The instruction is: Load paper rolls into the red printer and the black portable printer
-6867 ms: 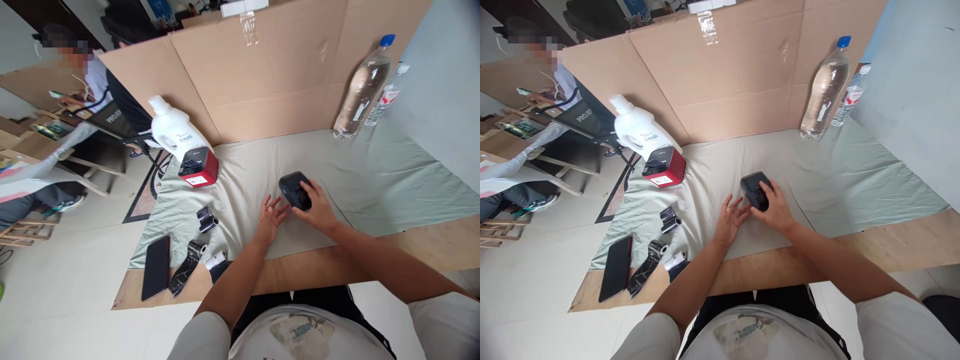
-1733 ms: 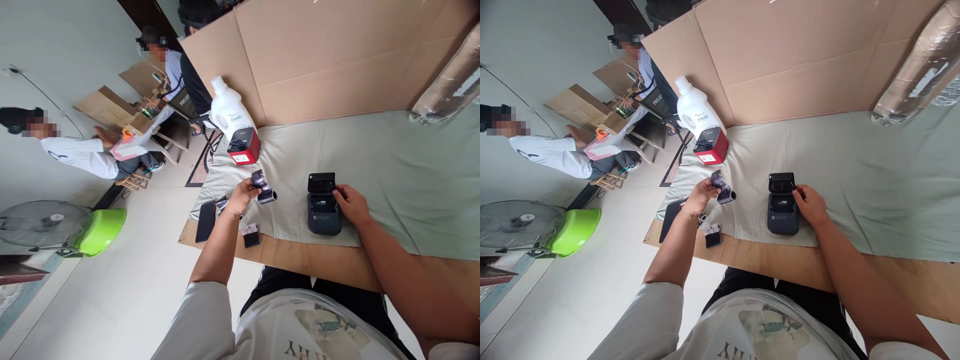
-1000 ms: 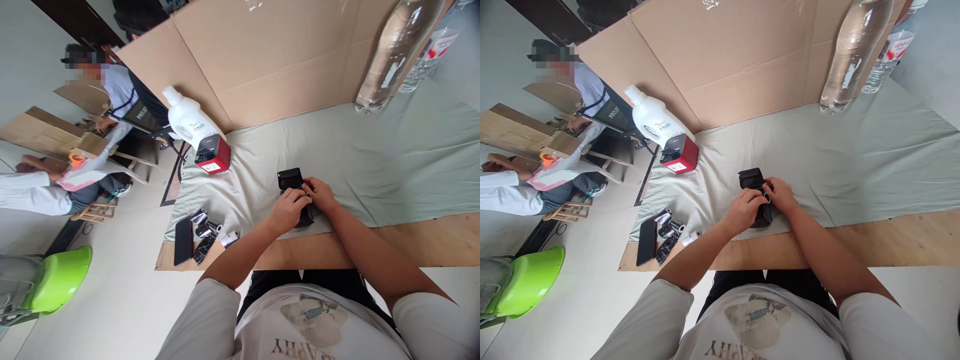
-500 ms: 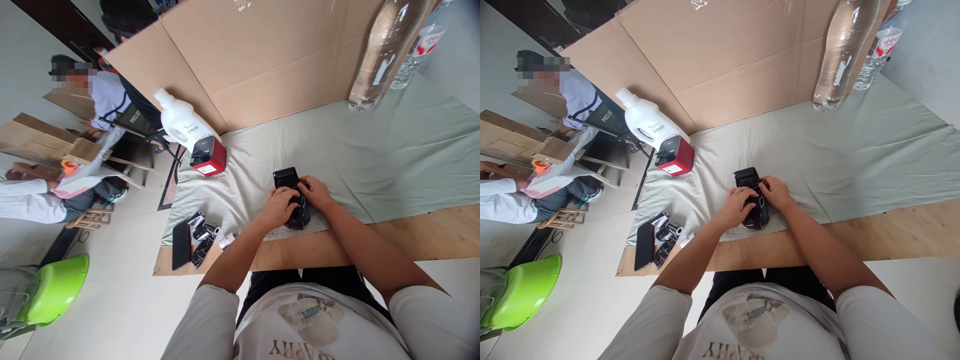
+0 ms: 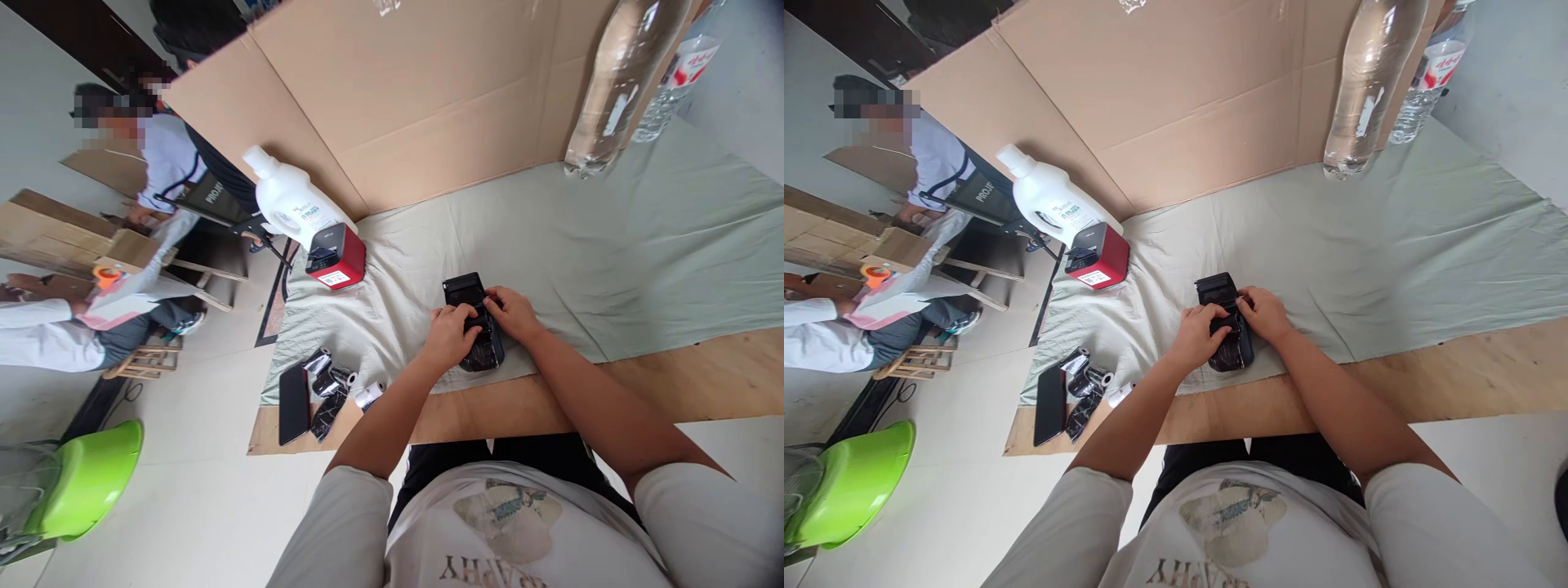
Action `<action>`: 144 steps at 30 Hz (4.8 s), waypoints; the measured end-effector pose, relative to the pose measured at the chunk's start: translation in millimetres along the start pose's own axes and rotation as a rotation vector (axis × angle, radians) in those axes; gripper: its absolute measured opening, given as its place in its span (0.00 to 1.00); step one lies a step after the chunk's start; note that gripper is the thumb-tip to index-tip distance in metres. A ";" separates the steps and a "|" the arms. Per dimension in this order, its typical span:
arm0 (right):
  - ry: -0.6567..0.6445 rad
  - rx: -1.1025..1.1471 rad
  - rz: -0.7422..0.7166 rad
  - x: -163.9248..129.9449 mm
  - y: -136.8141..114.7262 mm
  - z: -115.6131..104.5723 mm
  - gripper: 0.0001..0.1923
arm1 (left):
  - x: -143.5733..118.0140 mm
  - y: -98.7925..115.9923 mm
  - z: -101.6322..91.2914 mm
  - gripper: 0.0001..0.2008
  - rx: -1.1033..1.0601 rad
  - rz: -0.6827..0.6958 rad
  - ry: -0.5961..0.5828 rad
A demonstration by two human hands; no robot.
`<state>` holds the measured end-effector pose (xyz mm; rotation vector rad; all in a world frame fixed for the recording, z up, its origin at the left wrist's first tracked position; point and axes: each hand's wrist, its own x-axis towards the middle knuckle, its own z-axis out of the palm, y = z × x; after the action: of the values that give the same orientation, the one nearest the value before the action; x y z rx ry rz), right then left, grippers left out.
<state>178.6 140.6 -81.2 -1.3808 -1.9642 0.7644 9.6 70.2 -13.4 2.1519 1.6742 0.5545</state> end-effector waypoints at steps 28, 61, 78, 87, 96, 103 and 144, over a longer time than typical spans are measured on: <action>0.055 0.350 -0.243 -14.5 -21.8 -21.9 0.24 | -23.0 -21.5 33.0 0.28 -0.201 0.260 0.508; 0.029 -0.398 -0.304 -48.9 -50.4 -9.3 0.39 | -18.7 -43.3 50.8 0.17 -0.710 -0.270 0.537; 0.234 -0.720 0.174 89.5 90.5 -119.2 0.38 | -14.1 -13.0 43.8 0.08 -0.083 -0.173 0.130; -0.022 -0.614 -0.030 -7.7 78.8 -77.2 0.33 | 5.3 -70.2 -40.8 0.14 0.009 -0.203 0.090; 0.030 -0.607 -0.021 -14.3 68.7 -79.2 0.32 | 66.5 -207.8 -169.6 0.58 0.080 -1.073 0.542; 0.021 -0.632 0.008 -15.5 66.1 -80.6 0.31 | 69.4 -194.7 -147.1 0.48 0.088 -1.061 0.687; 0.184 0.006 -0.504 -71.5 -68.7 -58.7 0.19 | -45.0 -20.7 0.1 0.36 -0.979 -0.349 0.230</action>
<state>201.0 59.2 -2.8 -0.8555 -2.0327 0.3913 -17.6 31.4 -27.8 1.1052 1.3798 1.2193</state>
